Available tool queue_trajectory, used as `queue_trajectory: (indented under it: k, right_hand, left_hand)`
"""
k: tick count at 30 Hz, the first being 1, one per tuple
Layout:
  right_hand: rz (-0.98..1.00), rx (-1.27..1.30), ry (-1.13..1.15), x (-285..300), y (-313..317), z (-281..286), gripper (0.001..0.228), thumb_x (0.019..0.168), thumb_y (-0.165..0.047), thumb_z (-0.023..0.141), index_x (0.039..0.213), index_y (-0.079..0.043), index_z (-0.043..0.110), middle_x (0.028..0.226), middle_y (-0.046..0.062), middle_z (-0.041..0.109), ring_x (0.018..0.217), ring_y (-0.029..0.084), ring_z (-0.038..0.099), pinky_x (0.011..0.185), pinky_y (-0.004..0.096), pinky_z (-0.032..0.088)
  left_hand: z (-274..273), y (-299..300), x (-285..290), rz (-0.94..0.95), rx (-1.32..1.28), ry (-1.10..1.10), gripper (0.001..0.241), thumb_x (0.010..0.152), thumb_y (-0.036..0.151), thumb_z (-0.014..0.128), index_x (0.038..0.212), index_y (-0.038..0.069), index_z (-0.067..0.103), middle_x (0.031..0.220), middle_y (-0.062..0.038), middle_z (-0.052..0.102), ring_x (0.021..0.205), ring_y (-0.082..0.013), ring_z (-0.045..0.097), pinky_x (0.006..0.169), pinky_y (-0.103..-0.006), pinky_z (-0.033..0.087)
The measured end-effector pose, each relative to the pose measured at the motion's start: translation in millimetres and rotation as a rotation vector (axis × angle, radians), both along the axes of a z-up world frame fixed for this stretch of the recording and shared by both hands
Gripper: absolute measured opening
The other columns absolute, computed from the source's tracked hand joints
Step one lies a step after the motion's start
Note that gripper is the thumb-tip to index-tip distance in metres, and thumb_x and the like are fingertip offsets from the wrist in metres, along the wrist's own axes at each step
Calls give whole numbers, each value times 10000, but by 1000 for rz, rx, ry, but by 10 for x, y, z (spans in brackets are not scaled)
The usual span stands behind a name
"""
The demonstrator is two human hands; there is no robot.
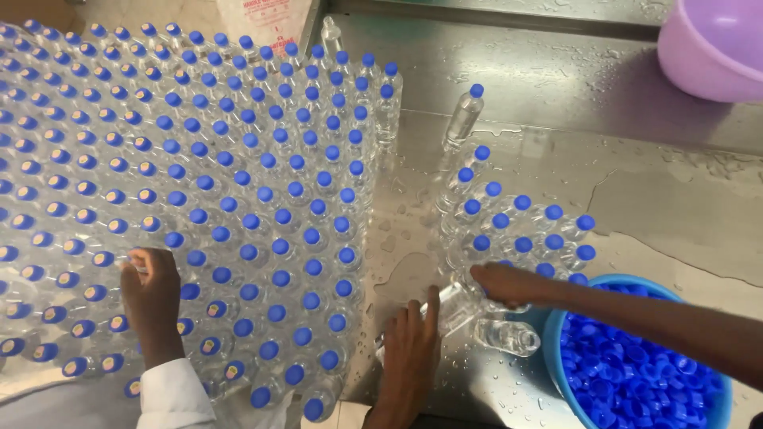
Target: Manually capping plastic water bottles by picking up caps from a basin and screwing them onto the bottles.
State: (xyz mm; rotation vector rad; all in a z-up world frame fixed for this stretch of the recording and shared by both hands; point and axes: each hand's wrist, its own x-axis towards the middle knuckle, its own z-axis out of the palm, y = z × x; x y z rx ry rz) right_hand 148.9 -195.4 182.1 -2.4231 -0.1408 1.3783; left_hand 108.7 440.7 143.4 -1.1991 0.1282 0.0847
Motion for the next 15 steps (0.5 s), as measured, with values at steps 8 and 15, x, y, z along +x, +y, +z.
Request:
queue_trajectory:
  k: [8, 15]
  right_hand:
    - [-15, 286, -363, 794, 893, 794, 347, 1012, -529, 671, 1139, -207, 684, 828, 19, 702, 562, 153, 588, 584, 327, 484]
    - [178, 277, -871, 2494, 1197, -740, 230, 977, -337, 721, 1078, -140, 659, 910, 65, 763, 804, 272, 716, 669, 458, 532]
  left_hand:
    - [-313, 42, -42, -179, -1498, -366, 113, 1029, 93, 805, 959, 162, 751, 1179, 4, 725, 959, -115, 684, 587, -219, 621]
    - [-405, 152, -135, -42, -1041, -98, 144, 883, 289, 853, 994, 352, 788, 1169, 135, 737, 1322, -75, 640, 1208, -259, 504]
